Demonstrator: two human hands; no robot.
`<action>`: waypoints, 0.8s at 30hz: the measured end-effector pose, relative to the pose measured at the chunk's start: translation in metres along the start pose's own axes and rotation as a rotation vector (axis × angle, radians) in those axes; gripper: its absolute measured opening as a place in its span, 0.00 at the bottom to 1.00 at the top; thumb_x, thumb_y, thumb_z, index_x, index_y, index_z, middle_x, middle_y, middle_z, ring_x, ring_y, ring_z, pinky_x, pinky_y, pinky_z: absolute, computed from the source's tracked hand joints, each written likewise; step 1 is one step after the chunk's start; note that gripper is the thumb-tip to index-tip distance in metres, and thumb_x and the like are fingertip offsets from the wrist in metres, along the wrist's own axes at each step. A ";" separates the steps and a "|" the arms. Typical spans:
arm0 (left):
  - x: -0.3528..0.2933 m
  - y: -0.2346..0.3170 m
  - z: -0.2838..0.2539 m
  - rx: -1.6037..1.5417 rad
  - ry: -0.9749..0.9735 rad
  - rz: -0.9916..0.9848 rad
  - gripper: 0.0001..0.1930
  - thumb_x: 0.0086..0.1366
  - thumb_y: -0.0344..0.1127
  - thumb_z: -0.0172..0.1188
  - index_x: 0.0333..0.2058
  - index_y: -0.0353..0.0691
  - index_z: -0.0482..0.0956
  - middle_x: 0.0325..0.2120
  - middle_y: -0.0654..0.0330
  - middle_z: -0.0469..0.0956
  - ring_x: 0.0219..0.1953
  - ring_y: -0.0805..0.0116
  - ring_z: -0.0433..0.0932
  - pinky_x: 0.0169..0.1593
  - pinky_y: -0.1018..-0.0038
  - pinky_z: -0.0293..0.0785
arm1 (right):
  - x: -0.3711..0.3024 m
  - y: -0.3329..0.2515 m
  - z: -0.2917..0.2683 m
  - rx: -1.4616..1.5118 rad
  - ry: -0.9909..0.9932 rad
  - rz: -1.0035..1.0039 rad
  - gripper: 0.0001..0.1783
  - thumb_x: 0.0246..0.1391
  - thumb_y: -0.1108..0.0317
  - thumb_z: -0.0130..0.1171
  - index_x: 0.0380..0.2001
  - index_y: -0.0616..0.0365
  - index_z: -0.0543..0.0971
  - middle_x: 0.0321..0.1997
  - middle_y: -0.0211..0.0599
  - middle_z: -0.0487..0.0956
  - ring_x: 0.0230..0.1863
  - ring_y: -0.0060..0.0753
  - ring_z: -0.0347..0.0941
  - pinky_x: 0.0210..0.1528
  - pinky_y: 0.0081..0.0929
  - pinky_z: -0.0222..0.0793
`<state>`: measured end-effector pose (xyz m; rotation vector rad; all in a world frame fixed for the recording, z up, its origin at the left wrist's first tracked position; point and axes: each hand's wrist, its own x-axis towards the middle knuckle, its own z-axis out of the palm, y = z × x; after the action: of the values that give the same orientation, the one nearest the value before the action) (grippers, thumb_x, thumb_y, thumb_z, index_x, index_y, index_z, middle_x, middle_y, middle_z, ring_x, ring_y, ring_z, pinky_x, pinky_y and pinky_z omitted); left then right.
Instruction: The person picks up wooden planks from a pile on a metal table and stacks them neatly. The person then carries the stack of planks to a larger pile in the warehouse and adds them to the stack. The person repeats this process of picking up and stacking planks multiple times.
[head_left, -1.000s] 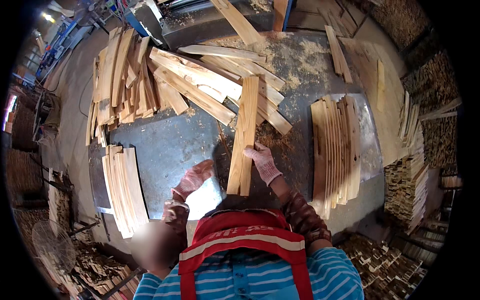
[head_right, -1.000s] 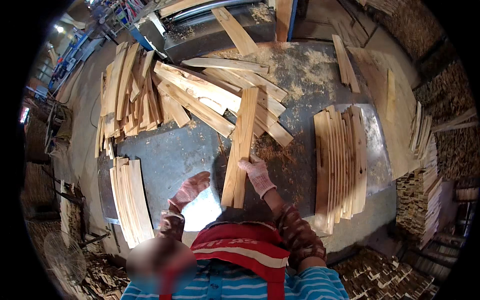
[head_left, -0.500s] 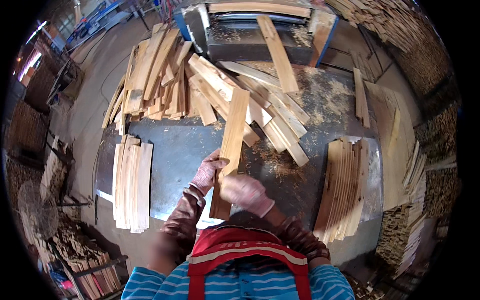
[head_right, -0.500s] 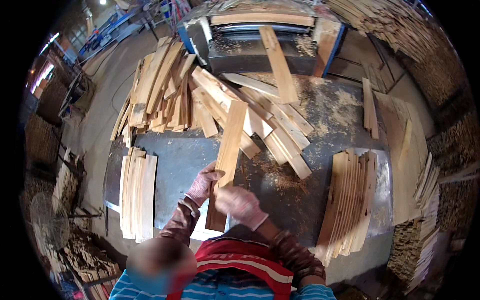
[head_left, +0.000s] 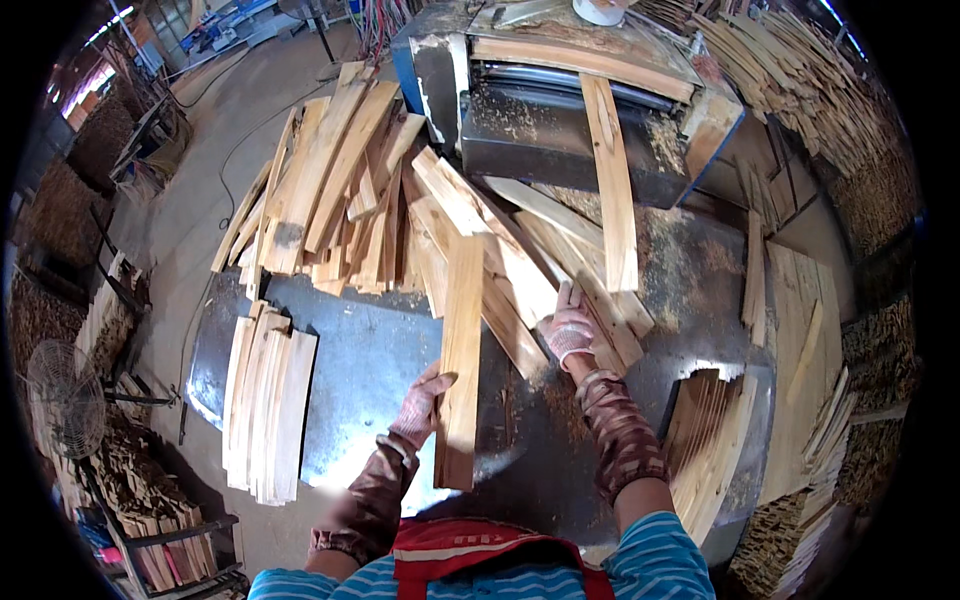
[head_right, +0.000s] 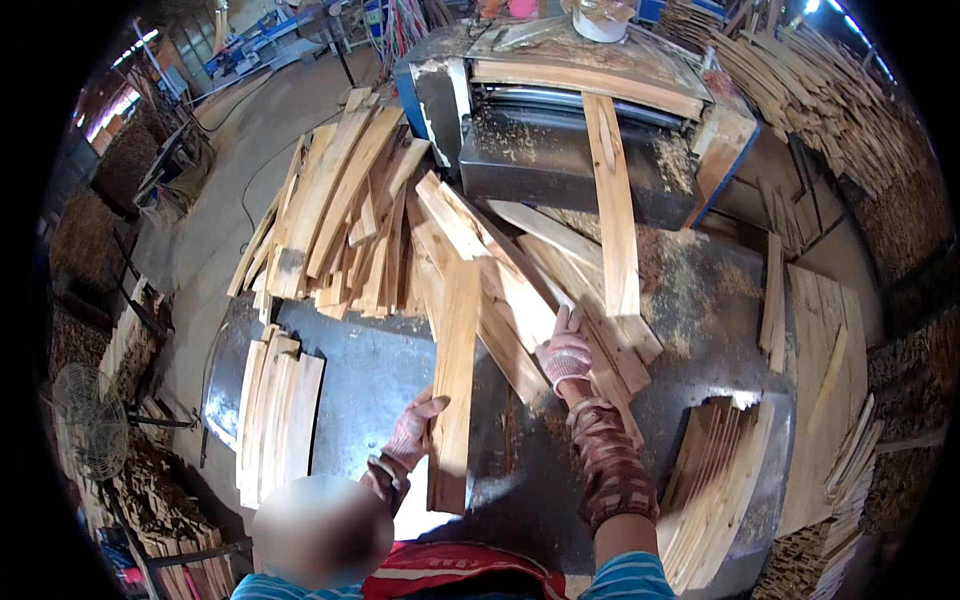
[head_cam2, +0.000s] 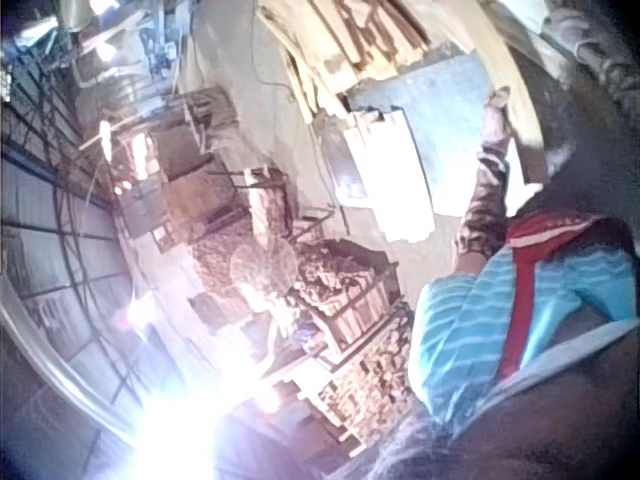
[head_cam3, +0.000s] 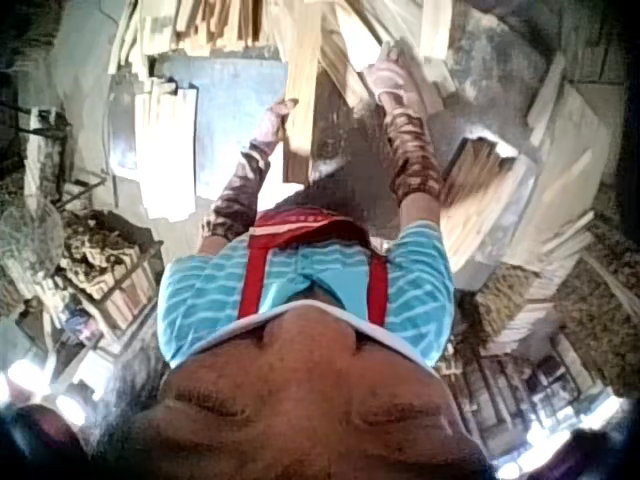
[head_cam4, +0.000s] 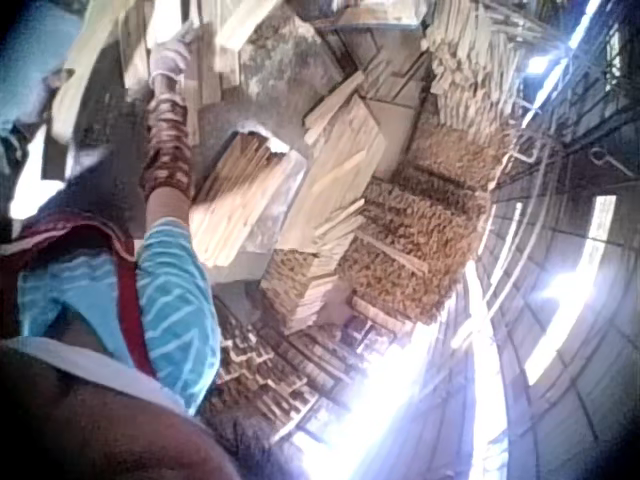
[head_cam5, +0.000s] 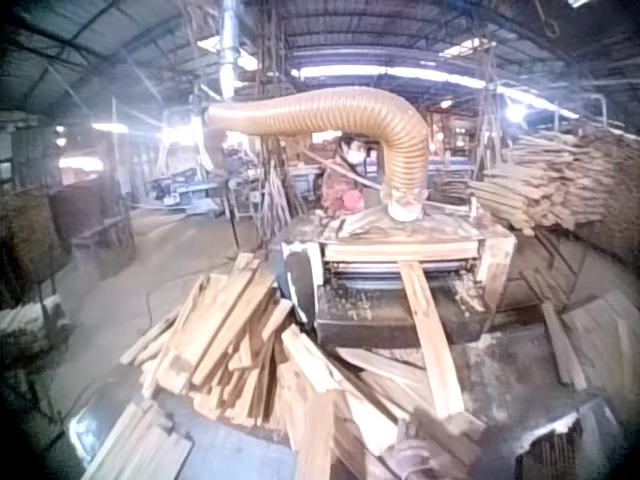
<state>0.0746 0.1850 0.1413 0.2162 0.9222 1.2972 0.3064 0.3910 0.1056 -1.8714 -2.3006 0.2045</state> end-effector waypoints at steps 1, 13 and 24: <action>0.005 -0.004 -0.006 0.003 0.019 0.019 0.27 0.62 0.34 0.60 0.60 0.33 0.69 0.47 0.55 0.79 0.48 0.63 0.80 0.53 0.67 0.78 | 0.006 0.009 0.012 -0.115 -0.052 0.015 0.52 0.47 0.51 0.60 0.69 0.65 0.50 0.70 0.60 0.58 0.67 0.61 0.58 0.68 0.48 0.57; -0.043 -0.047 -0.054 -0.875 -0.566 -0.050 0.33 0.71 0.53 0.50 0.64 0.34 0.61 0.49 0.49 0.76 0.44 0.58 0.77 0.54 0.59 0.73 | -0.182 0.004 -0.010 1.319 -0.675 0.415 0.20 0.58 0.59 0.59 0.46 0.66 0.80 0.36 0.36 0.82 0.36 0.27 0.75 0.43 0.29 0.73; -0.114 -0.013 -0.040 -0.361 -0.289 0.093 0.38 0.61 0.59 0.59 0.59 0.33 0.66 0.46 0.48 0.75 0.46 0.53 0.77 0.57 0.62 0.72 | -0.369 0.065 0.029 1.206 -0.714 0.171 0.18 0.56 0.68 0.63 0.50 0.62 0.81 0.44 0.28 0.82 0.45 0.20 0.74 0.46 0.24 0.72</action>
<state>0.0585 0.0665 0.1606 0.1590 0.4278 1.4491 0.4359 0.0425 0.0472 -1.3444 -1.5118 1.9838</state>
